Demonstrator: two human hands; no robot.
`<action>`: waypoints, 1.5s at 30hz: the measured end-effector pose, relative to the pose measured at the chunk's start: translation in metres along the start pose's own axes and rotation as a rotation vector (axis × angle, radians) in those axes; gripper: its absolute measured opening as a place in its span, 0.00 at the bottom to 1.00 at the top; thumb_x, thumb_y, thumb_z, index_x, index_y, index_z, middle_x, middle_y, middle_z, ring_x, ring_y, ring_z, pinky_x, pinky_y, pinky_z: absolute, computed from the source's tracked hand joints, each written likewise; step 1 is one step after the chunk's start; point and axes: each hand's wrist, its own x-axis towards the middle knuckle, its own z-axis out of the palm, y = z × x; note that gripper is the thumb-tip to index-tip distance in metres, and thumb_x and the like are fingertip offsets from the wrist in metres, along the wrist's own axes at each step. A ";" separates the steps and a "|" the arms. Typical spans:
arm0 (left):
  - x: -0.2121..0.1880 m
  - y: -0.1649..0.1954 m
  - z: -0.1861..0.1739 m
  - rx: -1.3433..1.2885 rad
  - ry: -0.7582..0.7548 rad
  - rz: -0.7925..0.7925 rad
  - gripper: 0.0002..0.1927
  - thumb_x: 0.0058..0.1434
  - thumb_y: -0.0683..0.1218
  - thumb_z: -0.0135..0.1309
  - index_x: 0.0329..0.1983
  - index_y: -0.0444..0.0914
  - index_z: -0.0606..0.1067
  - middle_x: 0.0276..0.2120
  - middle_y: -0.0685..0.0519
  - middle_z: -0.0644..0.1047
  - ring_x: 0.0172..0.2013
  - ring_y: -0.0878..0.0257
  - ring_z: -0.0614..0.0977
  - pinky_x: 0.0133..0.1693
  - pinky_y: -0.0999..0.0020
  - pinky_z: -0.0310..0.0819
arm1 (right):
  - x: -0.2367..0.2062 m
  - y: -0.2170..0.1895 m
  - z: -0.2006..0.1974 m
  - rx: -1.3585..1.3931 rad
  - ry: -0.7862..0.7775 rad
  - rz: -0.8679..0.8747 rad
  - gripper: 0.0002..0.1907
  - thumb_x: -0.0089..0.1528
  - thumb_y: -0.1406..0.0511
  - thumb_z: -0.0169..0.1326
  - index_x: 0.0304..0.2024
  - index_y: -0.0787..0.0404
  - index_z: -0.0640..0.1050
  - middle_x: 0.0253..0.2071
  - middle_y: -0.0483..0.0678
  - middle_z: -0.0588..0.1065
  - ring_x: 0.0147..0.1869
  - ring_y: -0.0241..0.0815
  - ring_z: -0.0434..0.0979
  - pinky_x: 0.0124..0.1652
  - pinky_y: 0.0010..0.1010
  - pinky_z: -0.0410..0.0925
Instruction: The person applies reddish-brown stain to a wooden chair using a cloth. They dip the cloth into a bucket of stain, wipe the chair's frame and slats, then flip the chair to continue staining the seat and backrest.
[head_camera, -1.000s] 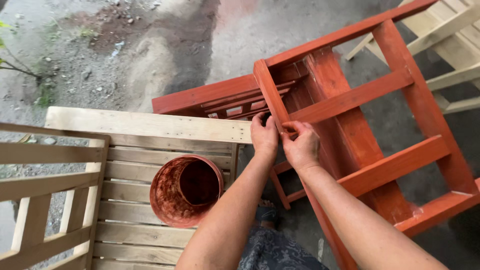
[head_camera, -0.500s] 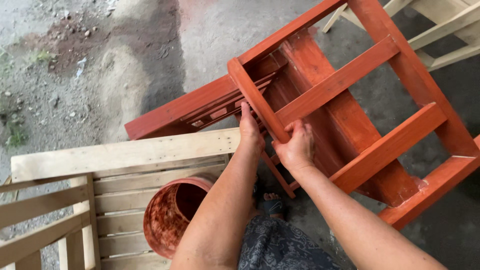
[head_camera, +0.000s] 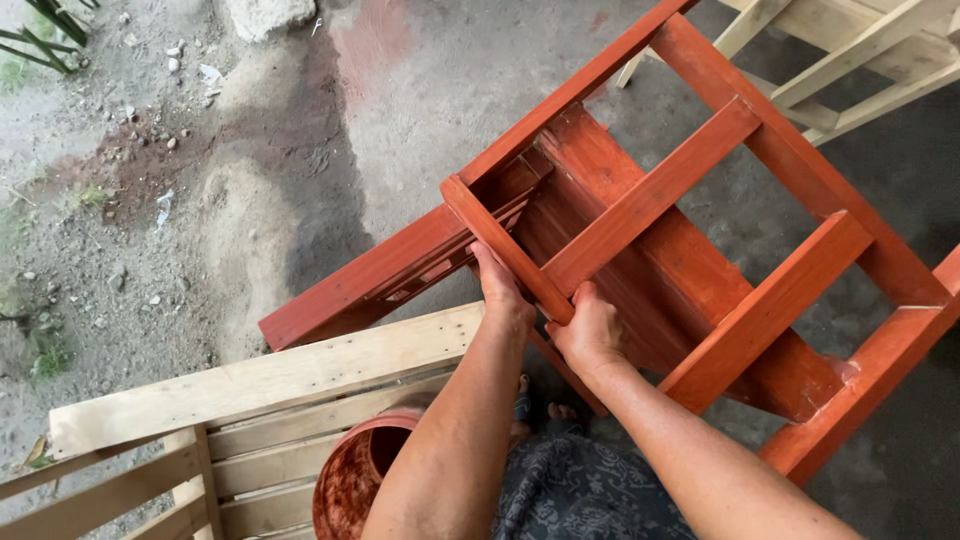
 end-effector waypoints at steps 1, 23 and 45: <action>-0.002 0.001 0.002 0.015 -0.017 0.000 0.53 0.51 0.82 0.30 0.75 0.51 0.59 0.75 0.59 0.60 0.71 0.56 0.60 0.69 0.51 0.47 | 0.000 0.000 0.000 -0.027 -0.007 0.001 0.28 0.52 0.61 0.70 0.50 0.57 0.72 0.43 0.57 0.80 0.51 0.61 0.80 0.51 0.50 0.72; -0.050 0.018 0.076 0.222 0.299 -0.094 0.58 0.55 0.79 0.44 0.70 0.28 0.61 0.66 0.41 0.68 0.63 0.45 0.74 0.62 0.45 0.70 | -0.011 -0.004 -0.065 0.034 0.123 -0.139 0.24 0.53 0.49 0.66 0.42 0.59 0.81 0.36 0.60 0.81 0.44 0.62 0.82 0.45 0.49 0.75; -0.151 0.007 0.296 0.222 0.208 -0.149 0.58 0.53 0.74 0.54 0.75 0.38 0.48 0.71 0.45 0.59 0.62 0.42 0.74 0.55 0.30 0.74 | 0.040 0.061 -0.231 0.183 0.263 -0.018 0.23 0.51 0.55 0.69 0.47 0.52 0.85 0.34 0.52 0.83 0.39 0.49 0.85 0.40 0.40 0.75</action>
